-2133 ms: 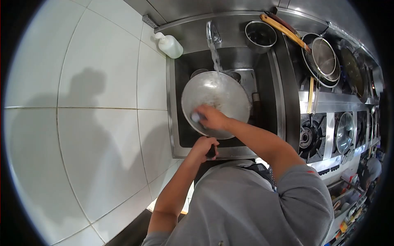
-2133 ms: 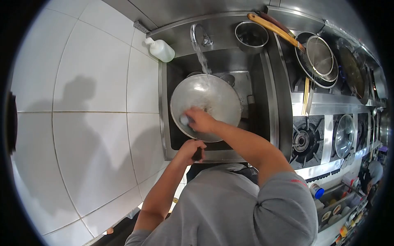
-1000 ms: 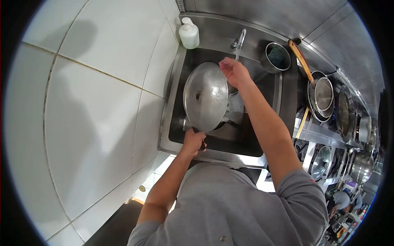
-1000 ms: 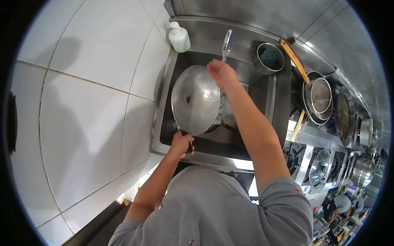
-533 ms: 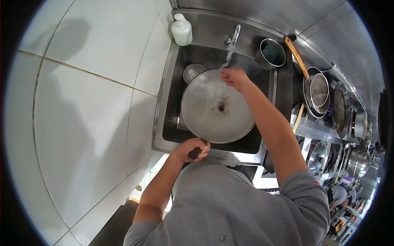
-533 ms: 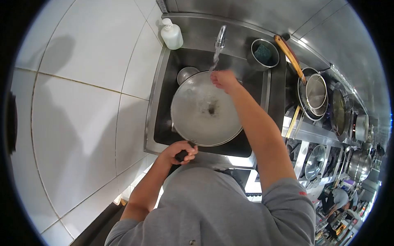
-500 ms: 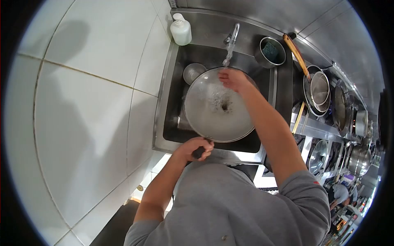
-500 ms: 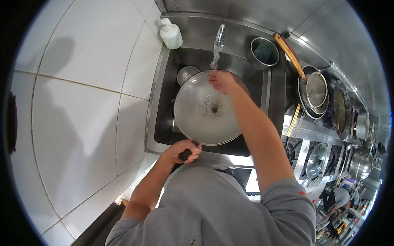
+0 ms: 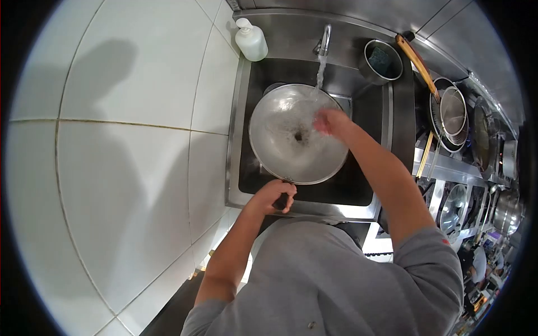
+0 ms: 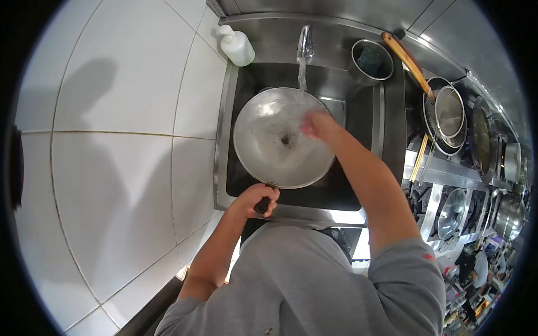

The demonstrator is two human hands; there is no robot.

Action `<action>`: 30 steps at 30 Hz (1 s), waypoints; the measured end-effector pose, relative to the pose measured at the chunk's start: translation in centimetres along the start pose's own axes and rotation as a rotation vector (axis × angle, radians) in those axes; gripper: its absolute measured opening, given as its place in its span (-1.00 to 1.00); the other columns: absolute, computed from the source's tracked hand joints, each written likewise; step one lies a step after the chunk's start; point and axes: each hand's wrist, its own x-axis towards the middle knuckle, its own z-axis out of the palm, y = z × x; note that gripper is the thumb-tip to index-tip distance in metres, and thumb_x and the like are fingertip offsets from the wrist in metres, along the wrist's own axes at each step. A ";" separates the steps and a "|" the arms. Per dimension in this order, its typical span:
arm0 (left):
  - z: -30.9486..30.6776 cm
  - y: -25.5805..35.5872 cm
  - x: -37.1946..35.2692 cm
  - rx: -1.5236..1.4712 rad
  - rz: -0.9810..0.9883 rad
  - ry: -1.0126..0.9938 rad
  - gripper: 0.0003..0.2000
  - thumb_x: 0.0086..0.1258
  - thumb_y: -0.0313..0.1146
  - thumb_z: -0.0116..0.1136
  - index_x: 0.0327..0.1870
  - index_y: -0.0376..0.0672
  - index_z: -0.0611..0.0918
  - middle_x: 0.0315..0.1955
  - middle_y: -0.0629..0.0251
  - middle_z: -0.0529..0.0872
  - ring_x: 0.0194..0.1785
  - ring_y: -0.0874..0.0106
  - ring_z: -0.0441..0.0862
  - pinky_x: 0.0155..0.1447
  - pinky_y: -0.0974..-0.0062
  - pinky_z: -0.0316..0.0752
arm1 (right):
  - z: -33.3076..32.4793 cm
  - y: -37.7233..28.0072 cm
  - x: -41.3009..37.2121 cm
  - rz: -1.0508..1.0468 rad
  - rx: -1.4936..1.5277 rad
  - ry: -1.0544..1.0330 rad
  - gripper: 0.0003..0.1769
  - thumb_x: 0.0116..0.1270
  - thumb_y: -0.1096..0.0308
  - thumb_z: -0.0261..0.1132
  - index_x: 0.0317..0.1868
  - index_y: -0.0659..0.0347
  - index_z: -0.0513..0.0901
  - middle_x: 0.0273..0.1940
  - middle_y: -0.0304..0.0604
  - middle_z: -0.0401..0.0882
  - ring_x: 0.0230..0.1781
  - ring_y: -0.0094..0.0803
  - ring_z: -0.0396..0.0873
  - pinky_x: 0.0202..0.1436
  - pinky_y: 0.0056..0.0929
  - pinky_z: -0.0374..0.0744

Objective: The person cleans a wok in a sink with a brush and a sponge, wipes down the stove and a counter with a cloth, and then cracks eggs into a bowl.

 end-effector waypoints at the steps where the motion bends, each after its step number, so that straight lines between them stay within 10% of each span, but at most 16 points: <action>1: 0.8 -0.2 -0.1 0.043 -0.008 0.005 -0.89 0.37 -0.47 0.24 -0.24 -0.27 0.56 -0.56 0.26 0.56 -0.59 0.38 0.60 -0.64 0.36 0.45 | 1.5 -0.8 0.4 -0.084 0.160 -0.063 -0.71 0.62 0.26 0.19 0.17 0.23 0.66 0.08 -0.06 0.73 0.05 -0.24 0.72 0.12 -0.17 0.75; 4: 2.6 -0.4 1.4 0.142 0.016 0.052 -0.87 0.38 -0.45 0.25 -0.19 -0.27 0.56 -0.59 0.21 0.59 -0.62 0.33 0.60 -0.63 0.31 0.46 | 7.6 0.5 1.1 -0.159 0.629 -0.387 -0.71 0.70 0.29 0.11 0.23 0.20 0.65 0.18 -0.17 0.69 0.18 -0.25 0.66 0.40 -0.15 0.61; 6: 2.4 0.1 1.3 0.148 0.063 0.112 -0.88 0.37 -0.43 0.24 -0.24 -0.26 0.56 -0.59 0.21 0.60 -0.60 0.34 0.60 -0.61 0.34 0.46 | 10.2 3.9 3.3 -0.060 0.765 -1.068 -0.65 0.73 0.30 0.02 0.29 0.19 0.64 0.18 -0.09 0.75 0.22 -0.22 0.69 0.42 -0.17 0.59; 11: -0.6 1.3 -1.0 0.099 0.079 0.135 -0.89 0.35 -0.40 0.22 -0.33 -0.21 0.56 -0.60 0.23 0.61 -0.59 0.37 0.59 -0.58 0.38 0.45 | 7.6 7.1 -5.8 0.222 0.039 -0.431 -0.74 0.61 0.29 0.25 0.15 0.22 0.69 -0.02 -0.08 0.75 -0.03 -0.24 0.74 0.08 -0.20 0.74; 15: -0.3 -0.5 -3.0 0.076 -0.011 0.091 -0.90 0.36 -0.42 0.20 -0.34 -0.19 0.55 -0.61 0.26 0.59 -0.61 0.40 0.59 -0.60 0.36 0.45 | 1.6 4.1 -2.2 -0.085 0.071 -0.120 -0.75 0.56 0.32 0.28 0.14 0.18 0.71 -0.09 -0.15 0.75 -0.11 -0.29 0.72 0.03 -0.25 0.73; 20: 3.1 -1.5 1.7 0.141 -0.048 0.071 -0.88 0.39 -0.43 0.23 -0.23 -0.26 0.55 -0.59 0.17 0.61 -0.63 0.29 0.59 -0.59 0.28 0.48 | 8.2 3.9 0.9 -0.191 0.629 -0.353 -0.73 0.65 0.21 0.20 0.16 0.11 0.72 0.01 -0.29 0.76 0.07 -0.43 0.70 0.23 -0.25 0.64; 25: 0.5 0.1 3.0 0.252 0.069 0.205 -0.85 0.37 -0.44 0.24 -0.20 -0.31 0.53 -0.53 0.15 0.60 -0.52 0.25 0.64 -0.50 0.25 0.53 | 9.5 9.5 -3.1 0.199 0.261 -0.687 -0.66 0.63 0.19 0.24 0.25 0.15 0.71 0.07 -0.17 0.78 0.10 -0.33 0.71 0.31 -0.21 0.63; 28: -1.6 -0.3 0.8 0.230 0.105 0.404 -0.86 0.38 -0.48 0.23 -0.14 -0.28 0.54 -0.46 0.20 0.60 -0.48 0.31 0.64 -0.49 0.26 0.54 | 1.8 9.1 -4.5 -0.278 -0.894 -0.287 -0.62 0.60 0.19 0.26 0.27 0.18 0.71 0.15 -0.05 0.78 0.17 -0.19 0.71 0.33 -0.15 0.62; 30: -2.6 -1.1 -0.3 0.236 0.162 0.574 -0.85 0.38 -0.53 0.19 -0.09 -0.27 0.51 -0.44 0.21 0.60 -0.53 0.32 0.63 -0.54 0.27 0.55 | -4.5 13.1 2.0 -0.541 -1.019 0.249 -0.59 0.54 0.19 0.31 0.28 0.16 0.71 0.23 0.02 0.75 0.25 -0.04 0.69 0.32 -0.11 0.62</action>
